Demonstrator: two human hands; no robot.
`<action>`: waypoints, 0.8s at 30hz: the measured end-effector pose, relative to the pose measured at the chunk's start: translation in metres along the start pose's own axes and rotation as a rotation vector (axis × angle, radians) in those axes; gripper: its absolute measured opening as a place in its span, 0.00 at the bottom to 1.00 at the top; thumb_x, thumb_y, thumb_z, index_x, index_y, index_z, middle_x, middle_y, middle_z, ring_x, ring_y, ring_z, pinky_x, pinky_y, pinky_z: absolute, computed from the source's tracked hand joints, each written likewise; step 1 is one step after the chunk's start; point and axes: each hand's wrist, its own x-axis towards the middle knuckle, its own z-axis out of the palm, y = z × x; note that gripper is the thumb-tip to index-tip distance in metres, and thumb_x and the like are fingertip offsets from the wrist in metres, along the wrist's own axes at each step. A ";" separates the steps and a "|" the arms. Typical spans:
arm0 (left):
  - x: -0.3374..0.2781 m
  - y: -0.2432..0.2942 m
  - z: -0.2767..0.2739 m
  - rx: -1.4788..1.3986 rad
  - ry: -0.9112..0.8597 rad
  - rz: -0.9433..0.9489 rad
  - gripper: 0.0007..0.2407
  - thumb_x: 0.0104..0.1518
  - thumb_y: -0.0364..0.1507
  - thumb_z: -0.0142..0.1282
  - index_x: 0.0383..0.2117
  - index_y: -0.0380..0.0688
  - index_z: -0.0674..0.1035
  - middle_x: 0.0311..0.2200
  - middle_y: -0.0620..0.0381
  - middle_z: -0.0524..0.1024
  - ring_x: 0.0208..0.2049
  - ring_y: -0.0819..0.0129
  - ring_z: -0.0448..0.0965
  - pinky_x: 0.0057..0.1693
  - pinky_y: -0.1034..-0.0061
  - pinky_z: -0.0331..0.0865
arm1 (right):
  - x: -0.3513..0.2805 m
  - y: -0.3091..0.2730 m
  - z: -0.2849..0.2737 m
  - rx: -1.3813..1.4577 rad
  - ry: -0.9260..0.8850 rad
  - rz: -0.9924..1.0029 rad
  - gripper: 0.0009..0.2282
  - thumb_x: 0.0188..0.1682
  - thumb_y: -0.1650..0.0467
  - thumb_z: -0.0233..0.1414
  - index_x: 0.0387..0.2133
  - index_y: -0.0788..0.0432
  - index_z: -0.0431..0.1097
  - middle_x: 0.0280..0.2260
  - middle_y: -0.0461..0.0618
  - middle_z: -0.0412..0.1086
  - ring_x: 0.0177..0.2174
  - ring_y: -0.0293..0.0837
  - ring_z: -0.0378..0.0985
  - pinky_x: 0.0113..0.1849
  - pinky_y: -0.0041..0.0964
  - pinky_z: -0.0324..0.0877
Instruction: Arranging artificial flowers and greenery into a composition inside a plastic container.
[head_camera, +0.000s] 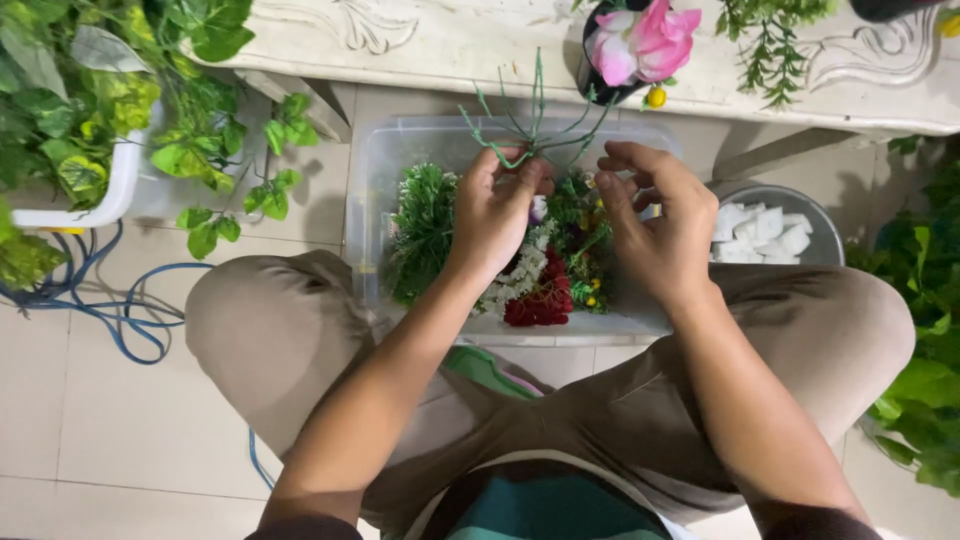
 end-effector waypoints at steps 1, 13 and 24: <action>0.000 -0.004 -0.001 -0.001 -0.002 -0.005 0.08 0.62 0.28 0.57 0.41 0.35 0.76 0.35 0.40 0.81 0.34 0.59 0.87 0.33 0.75 0.80 | -0.003 0.004 -0.001 -0.003 -0.001 0.005 0.10 0.55 0.79 0.61 0.49 0.67 0.74 0.36 0.58 0.78 0.27 0.48 0.77 0.27 0.42 0.72; -0.024 -0.042 -0.019 0.107 -0.012 -0.096 0.09 0.66 0.32 0.52 0.46 0.41 0.75 0.38 0.47 0.81 0.39 0.60 0.86 0.41 0.68 0.78 | -0.047 0.074 0.021 -0.156 -0.162 0.101 0.07 0.53 0.78 0.61 0.42 0.61 0.79 0.29 0.56 0.76 0.27 0.54 0.79 0.27 0.44 0.75; -0.026 -0.051 -0.041 0.129 0.045 -0.235 0.08 0.64 0.31 0.53 0.44 0.42 0.76 0.38 0.49 0.82 0.37 0.64 0.87 0.39 0.78 0.74 | -0.096 0.114 0.073 -0.294 -1.048 0.482 0.13 0.51 0.70 0.53 0.47 0.59 0.76 0.38 0.63 0.79 0.41 0.65 0.82 0.42 0.61 0.75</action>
